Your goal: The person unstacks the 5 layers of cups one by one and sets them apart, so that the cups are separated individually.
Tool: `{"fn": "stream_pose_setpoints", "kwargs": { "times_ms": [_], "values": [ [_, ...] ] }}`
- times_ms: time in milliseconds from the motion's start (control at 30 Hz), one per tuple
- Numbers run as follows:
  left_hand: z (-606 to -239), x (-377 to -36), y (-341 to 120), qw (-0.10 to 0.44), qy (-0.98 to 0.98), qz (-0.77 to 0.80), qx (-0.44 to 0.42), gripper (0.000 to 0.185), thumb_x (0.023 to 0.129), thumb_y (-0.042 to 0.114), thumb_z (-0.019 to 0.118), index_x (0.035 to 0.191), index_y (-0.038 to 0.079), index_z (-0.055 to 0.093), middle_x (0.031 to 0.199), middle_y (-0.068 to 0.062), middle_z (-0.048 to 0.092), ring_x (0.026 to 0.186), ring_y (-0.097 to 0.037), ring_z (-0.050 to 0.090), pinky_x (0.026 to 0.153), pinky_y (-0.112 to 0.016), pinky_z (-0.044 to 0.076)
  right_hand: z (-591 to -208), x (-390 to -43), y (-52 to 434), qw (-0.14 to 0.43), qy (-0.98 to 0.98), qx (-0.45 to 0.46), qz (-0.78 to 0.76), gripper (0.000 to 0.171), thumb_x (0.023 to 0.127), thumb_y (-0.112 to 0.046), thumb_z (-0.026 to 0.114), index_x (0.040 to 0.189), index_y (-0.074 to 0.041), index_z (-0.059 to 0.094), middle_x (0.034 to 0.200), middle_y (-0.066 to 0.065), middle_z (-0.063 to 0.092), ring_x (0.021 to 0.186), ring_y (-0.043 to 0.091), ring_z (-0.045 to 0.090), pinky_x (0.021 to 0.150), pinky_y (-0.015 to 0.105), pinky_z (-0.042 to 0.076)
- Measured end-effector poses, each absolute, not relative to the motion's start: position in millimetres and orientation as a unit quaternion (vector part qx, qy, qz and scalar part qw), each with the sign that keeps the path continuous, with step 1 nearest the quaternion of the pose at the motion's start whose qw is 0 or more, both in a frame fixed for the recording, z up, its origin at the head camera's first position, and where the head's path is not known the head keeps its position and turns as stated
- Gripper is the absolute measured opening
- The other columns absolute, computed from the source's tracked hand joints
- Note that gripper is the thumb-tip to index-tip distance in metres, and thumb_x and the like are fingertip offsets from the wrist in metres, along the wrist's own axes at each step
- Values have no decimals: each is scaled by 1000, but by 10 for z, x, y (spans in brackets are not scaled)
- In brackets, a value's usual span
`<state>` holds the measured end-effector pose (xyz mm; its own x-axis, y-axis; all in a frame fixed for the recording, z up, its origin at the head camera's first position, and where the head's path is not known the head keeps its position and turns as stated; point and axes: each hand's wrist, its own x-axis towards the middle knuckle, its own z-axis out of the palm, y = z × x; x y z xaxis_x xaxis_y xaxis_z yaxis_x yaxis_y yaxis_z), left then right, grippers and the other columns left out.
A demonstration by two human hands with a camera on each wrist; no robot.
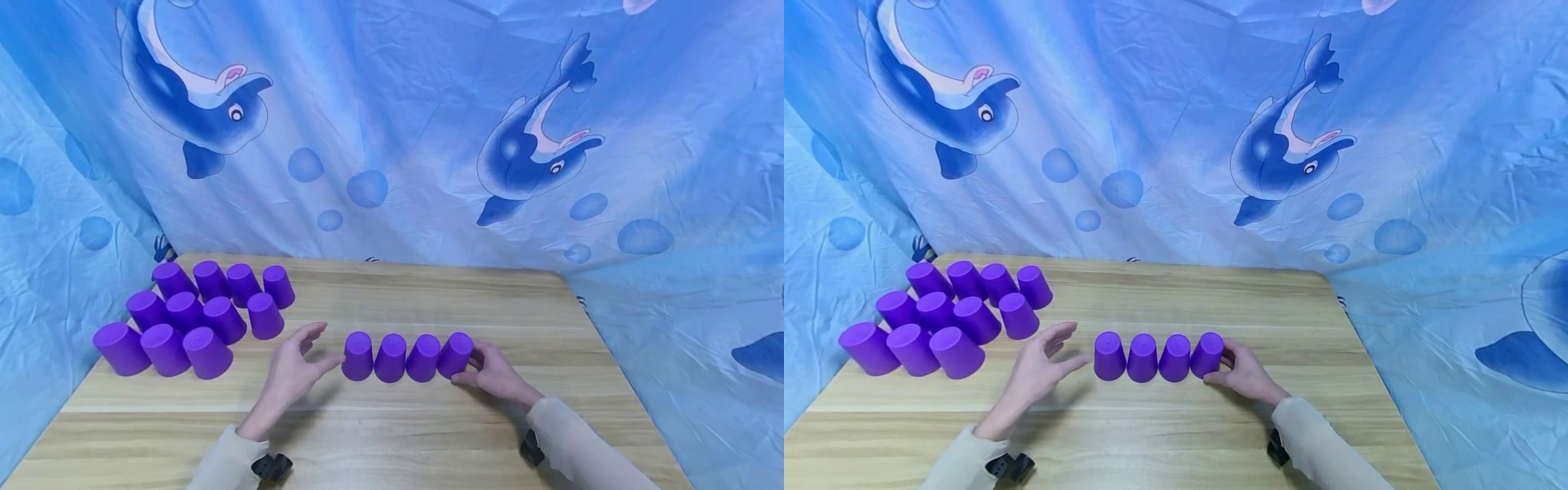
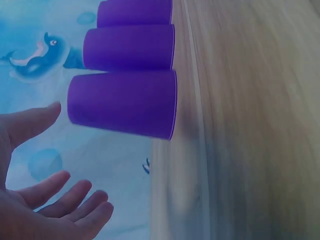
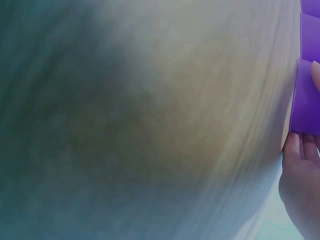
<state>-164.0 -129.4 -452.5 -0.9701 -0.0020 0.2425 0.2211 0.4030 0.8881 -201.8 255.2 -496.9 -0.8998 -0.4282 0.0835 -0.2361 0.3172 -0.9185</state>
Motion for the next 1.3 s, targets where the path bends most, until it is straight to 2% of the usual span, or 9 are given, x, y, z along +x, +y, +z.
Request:
{"fn": "stream_pose_setpoints", "kwargs": {
  "times_ms": [533, 733, 800, 1067, 1300],
  "values": [
    [-4640, -1676, -992, 69, -830, -546, -85, 72, 65, 15, 89, 126, -3, 56, 123, -20, 59, 114, -34, 56, 94, -42, 47, -4943, -1997, 2554, 90, 812, -203, -540, 58, 72, -1, 82, 124, -5, 57, 117, 7, 62, 112, 24, 57, 100, 34, 42],
    [-4663, -1694, -931, 65, -828, -551, -87, 70, 64, 14, 89, 124, -1, 58, 116, -16, 64, 108, -30, 59, 93, -42, 48, -4897, -1985, 2534, 93, 809, -204, -543, 58, 72, 1, 81, 124, -2, 56, 117, 10, 62, 113, 26, 57, 100, 37, 41],
    [-4682, -1700, -919, 65, -828, -550, -89, 68, 64, 15, 90, 123, 0, 59, 114, -15, 64, 106, -29, 60, 92, -42, 49, -4974, -2019, 2559, 91, 811, -205, -540, 58, 72, -2, 82, 124, -5, 57, 117, 7, 62, 112, 24, 57, 99, 33, 42],
    [-4708, -1713, -878, 65, -832, -547, -69, 57, 68, 10, 86, 120, 5, 63, 110, -13, 66, 101, -28, 63, 88, -40, 51, -4973, -2012, 2556, 100, 812, -196, -540, 60, 72, -1, 82, 126, -4, 56, 119, 7, 62, 114, 25, 56, 101, 34, 41],
    [-4699, -1727, -942, 69, -831, -549, -59, 56, 71, 7, 84, 122, 2, 61, 108, -15, 66, 99, -29, 63, 87, -39, 52, -4968, -2015, 2557, 105, 817, -189, -535, 61, 72, -2, 82, 127, -6, 55, 120, 6, 61, 116, 24, 55, 101, 34, 40]
  ]
}}
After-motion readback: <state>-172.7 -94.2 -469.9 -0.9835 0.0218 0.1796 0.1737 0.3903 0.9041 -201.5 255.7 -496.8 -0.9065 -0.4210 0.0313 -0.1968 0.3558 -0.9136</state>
